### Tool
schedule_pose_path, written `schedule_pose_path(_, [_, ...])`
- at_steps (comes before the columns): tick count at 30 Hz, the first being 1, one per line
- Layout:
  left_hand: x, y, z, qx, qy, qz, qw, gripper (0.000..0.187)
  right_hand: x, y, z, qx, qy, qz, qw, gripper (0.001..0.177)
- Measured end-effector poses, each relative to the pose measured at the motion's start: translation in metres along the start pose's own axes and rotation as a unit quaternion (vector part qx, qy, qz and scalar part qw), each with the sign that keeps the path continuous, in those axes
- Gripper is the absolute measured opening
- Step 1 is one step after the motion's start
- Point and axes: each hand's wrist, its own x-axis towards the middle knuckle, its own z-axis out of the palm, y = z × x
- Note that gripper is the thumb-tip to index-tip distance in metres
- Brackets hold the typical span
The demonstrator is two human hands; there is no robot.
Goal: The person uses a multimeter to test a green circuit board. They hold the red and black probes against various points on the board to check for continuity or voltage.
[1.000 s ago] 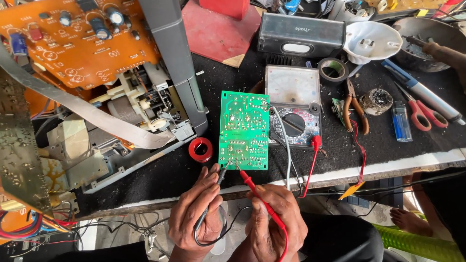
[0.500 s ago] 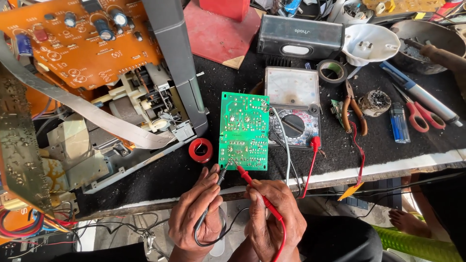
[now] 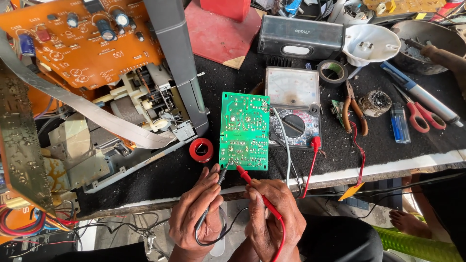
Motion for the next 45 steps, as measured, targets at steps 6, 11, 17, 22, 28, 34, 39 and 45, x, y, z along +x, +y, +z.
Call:
schedule_pose_path(6, [0.0005, 0.0012, 0.0013, -0.003, 0.009, -0.001, 1.0, 0.021, 0.0005, -0.0001, -0.0019, -0.004, -0.009, -0.002, 1.0, 0.01])
schedule_pose_path(11, [-0.0009, -0.0005, 0.0004, -0.006, 0.003, -0.001, 1.0, 0.02, 0.0006, -0.0005, -0.0023, -0.016, -0.016, -0.006, 1.0, 0.009])
schedule_pose_path(17, [-0.0002, -0.0002, 0.0022, -0.005, 0.009, 0.001, 1.0, 0.021, 0.0029, -0.0021, -0.0022, -0.012, -0.02, 0.0, 1.0, 0.01])
schedule_pose_path(22, [-0.0009, -0.0003, 0.0014, -0.01, 0.005, -0.001, 1.0, 0.02, 0.0031, -0.0032, -0.0018, -0.007, -0.014, 0.0, 1.0, 0.01])
schedule_pose_path(28, [0.0006, 0.0007, -0.0005, -0.015, 0.007, -0.004, 1.0, 0.019, 0.0022, -0.0043, -0.0036, -0.021, -0.033, 0.015, 0.999, 0.01])
schedule_pose_path(34, [0.003, -0.0001, -0.0024, -0.014, 0.003, 0.001, 1.0, 0.019, 0.0018, -0.0028, 0.0002, -0.017, -0.009, -0.019, 1.0, 0.011])
schedule_pose_path(39, [0.0018, -0.0024, -0.0027, -0.023, 0.007, 0.007, 1.0, 0.019, 0.001, -0.0061, 0.0004, -0.025, -0.011, 0.015, 1.0, 0.012])
schedule_pose_path(45, [0.0006, -0.005, -0.0027, -0.023, 0.012, 0.01, 1.0, 0.018, -0.0034, -0.0059, 0.0048, -0.039, 0.007, 0.033, 0.999, 0.013])
